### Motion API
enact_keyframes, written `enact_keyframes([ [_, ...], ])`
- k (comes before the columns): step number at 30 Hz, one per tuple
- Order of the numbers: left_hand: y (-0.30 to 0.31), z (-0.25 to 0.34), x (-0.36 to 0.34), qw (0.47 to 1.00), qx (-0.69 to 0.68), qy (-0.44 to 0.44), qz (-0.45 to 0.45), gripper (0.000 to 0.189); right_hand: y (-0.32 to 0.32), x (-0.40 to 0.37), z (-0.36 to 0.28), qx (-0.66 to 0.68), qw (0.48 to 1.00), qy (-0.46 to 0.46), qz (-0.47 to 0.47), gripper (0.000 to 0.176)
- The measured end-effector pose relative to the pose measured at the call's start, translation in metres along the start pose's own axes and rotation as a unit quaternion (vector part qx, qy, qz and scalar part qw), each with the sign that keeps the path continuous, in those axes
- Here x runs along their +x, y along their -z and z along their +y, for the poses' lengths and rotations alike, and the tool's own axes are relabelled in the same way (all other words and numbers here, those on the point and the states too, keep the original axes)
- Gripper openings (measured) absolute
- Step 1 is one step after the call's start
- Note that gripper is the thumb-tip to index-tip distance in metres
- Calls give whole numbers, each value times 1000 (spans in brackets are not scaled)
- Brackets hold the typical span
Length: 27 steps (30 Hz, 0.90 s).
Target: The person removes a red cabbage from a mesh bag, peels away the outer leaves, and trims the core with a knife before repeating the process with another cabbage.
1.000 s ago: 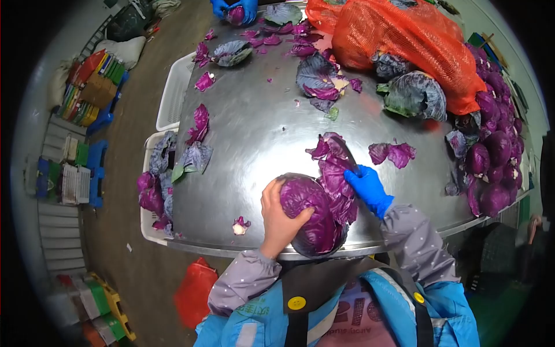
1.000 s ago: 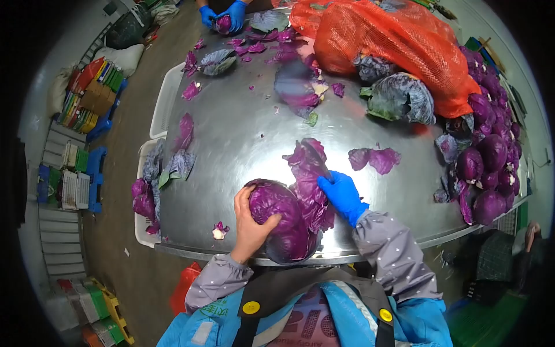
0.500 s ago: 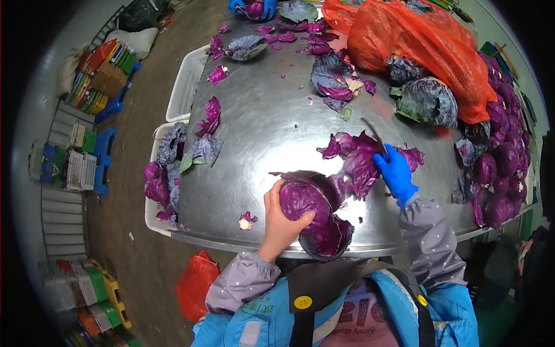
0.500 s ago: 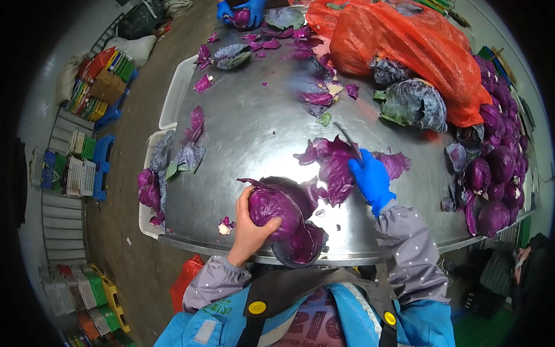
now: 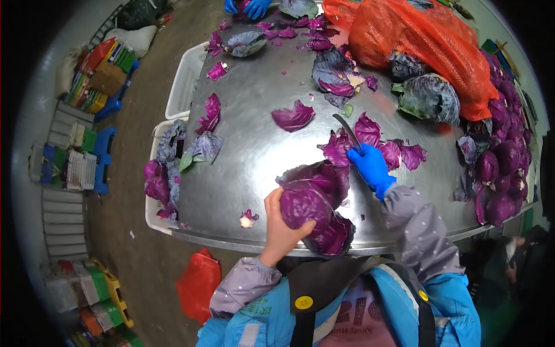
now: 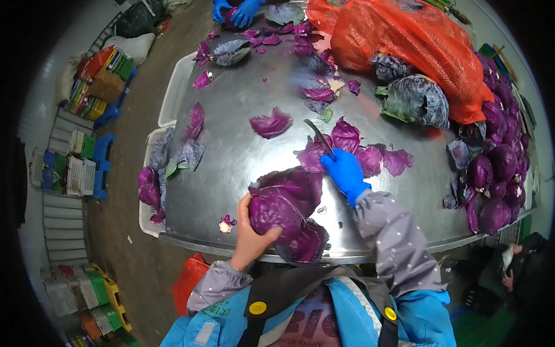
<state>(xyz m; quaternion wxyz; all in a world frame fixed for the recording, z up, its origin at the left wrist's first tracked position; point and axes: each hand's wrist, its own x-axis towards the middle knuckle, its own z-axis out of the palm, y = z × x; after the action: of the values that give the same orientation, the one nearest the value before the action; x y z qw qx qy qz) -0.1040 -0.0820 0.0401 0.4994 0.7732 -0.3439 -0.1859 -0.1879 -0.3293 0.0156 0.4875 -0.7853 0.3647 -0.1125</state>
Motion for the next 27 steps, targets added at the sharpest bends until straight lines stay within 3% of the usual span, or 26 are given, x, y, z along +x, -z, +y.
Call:
enact_keyframes([
  [1,3,-3,0,999,-28,33,6,90,3,-10,-9,89,996,18,-22,33],
  [5,3,-12,11,991,-110,75,-7,90,-4,-58,-55,-15,986,-4,-168,44],
  [7,4,-12,11,989,-127,69,-8,88,-18,-62,-36,-21,988,40,-148,41],
  [9,6,-5,12,980,-178,87,-5,88,-21,-64,-34,98,978,-62,-175,44],
  [10,6,-2,12,980,-178,89,-5,88,-19,-67,-38,68,986,-4,-154,35],
  [11,5,1,13,981,-171,87,-8,87,-16,-67,-44,69,986,-5,-154,35],
  [13,2,2,14,983,-164,81,-16,86,-10,-65,-59,-205,964,97,-141,26],
  [17,-5,-6,18,989,-129,71,-5,82,-18,-59,-42,-215,962,136,-96,20],
  [19,-3,-5,21,989,-129,66,10,81,-24,-54,-37,-166,973,157,-31,19],
  [25,1,9,19,982,-177,71,1,79,-14,-51,-37,-115,982,108,-108,18],
  [27,1,7,18,982,-176,67,-8,79,-16,-49,-28,-97,986,107,-83,18],
])
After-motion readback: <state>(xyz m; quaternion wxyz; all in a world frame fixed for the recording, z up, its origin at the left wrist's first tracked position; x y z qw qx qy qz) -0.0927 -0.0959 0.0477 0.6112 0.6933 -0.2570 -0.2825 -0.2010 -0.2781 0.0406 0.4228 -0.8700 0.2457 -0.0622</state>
